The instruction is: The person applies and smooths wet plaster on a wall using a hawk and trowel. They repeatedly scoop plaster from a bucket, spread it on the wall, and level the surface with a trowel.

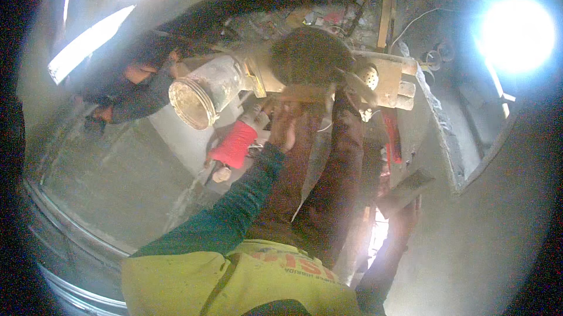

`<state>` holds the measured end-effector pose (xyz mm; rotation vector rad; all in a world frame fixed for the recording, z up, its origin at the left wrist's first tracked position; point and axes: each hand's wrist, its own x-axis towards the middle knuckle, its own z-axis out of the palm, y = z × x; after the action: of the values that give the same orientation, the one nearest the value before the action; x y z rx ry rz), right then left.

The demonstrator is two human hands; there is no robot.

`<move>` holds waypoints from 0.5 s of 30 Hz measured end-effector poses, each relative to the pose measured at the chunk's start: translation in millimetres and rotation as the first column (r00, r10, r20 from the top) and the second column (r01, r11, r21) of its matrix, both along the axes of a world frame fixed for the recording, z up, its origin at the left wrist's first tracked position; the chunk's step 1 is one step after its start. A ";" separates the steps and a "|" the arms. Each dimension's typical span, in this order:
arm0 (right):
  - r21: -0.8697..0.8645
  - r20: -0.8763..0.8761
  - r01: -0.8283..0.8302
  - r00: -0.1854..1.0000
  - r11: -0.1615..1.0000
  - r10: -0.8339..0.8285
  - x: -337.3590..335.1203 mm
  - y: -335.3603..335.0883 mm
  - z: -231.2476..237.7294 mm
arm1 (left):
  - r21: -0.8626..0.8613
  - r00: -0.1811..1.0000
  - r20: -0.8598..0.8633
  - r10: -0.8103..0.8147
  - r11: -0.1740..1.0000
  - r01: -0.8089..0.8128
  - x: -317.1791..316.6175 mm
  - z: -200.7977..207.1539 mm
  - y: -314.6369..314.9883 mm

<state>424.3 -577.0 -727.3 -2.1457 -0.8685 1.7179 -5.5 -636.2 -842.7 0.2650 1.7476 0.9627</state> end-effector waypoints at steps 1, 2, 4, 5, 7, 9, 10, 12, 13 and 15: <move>0.011 -0.095 -0.037 0.995 0.999 0.038 -3.8 12.1 -1.4 | -0.064 0.965 -0.225 -0.135 0.990 0.124 -13.1 -4.8 -10.4; 0.026 -0.192 -0.068 0.979 0.997 0.071 -17.2 29.8 -0.1 | 0.044 0.950 0.082 0.302 0.951 -0.306 -26.1 -5.3 4.1; -0.178 -0.575 0.260 0.755 0.949 -0.315 -26.2 64.7 10.6 | 0.072 0.697 0.299 0.652 0.712 -0.698 -55.2 -14.3 2.5; -0.258 -0.614 0.343 0.664 0.903 -0.427 -28.1 77.9 9.2 | 0.087 0.731 0.238 0.640 0.735 -0.672 -71.0 -26.7 -13.9; -0.140 -0.278 0.364 0.878 0.921 -0.389 25.1 84.6 -11.1 | -0.018 0.505 0.313 0.804 0.536 -0.844 -97.6 -30.6 -16.9; 0.093 0.047 -0.212 0.977 0.973 0.208 33.6 95.5 -19.1 | -0.050 0.481 0.277 0.832 0.513 -0.857 -126.4 -33.8 -15.2; 0.090 0.130 -0.392 0.916 0.916 0.379 28.3 105.1 -18.7 | -0.085 0.416 0.301 0.858 0.459 -0.885 -141.4 -44.4 -29.9; 0.060 0.313 -0.700 0.690 0.711 0.653 17.5 125.7 -16.2 | -0.162 0.268 0.345 0.900 0.339 -0.927 -157.5 -74.1 -65.8; 0.102 0.283 -0.639 0.754 0.763 0.593 18.4 133.4 -18.0 | -0.170 0.263 0.264 0.928 0.313 -0.934 -158.7 -70.7 -59.9; 0.105 0.130 -0.401 0.913 0.910 0.388 22.5 145.0 -14.9 | -0.220 0.168 0.228 0.959 0.219 -0.951 -165.2 -82.7 -76.6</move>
<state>446.8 -431.9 -742.1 -2.0941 -1.4905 1.6682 -170.7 -712.8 -925.4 -1.1965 1.4771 1.7505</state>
